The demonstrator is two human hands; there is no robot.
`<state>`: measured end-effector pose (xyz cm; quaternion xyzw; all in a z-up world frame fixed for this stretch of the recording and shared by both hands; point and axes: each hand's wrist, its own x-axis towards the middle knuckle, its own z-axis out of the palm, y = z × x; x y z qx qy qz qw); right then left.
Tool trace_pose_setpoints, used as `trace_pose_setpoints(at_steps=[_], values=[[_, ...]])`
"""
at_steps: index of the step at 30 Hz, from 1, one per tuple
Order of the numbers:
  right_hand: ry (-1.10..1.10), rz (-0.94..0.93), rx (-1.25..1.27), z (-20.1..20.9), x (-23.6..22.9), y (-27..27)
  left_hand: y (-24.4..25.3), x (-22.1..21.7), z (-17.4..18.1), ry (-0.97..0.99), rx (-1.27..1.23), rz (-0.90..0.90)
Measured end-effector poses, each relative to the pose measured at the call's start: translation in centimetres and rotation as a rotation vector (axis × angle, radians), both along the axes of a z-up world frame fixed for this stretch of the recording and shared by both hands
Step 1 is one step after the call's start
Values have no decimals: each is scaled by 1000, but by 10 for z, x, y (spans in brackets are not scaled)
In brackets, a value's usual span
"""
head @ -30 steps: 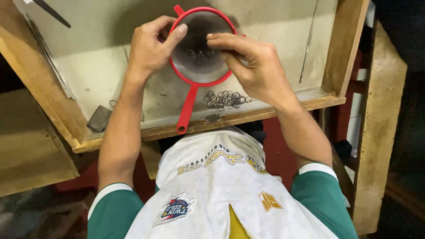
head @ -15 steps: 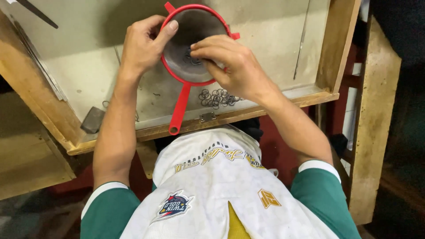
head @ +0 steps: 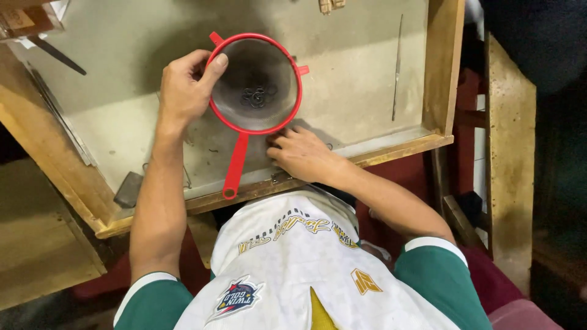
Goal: Sifting and cleaning small metal rings using a sieve and a brush at a jewelry workbench.
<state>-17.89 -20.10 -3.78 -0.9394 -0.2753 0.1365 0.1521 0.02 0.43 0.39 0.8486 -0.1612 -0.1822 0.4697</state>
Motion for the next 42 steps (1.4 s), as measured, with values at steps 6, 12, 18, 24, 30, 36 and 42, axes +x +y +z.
trace_pose_setpoints(at_steps=[6,12,18,24,30,36,42], values=[[-124,-164,-34,19,-18,-18,-1,-2,-1,-31,-15,17],[7,-535,-313,2,-30,-2,-2,-1,0,-39,-7,15],[187,-481,-312,-25,-31,5,4,3,-27,-43,-42,79],[242,-483,-169,-9,-31,-3,6,-1,-20,-27,-36,120],[371,-488,71,43,-12,-20,5,-2,-10,2,-64,141],[396,-613,325,85,1,-41,6,-3,-14,33,-80,149],[180,-660,574,143,16,-48,6,-5,-15,4,-66,116]])
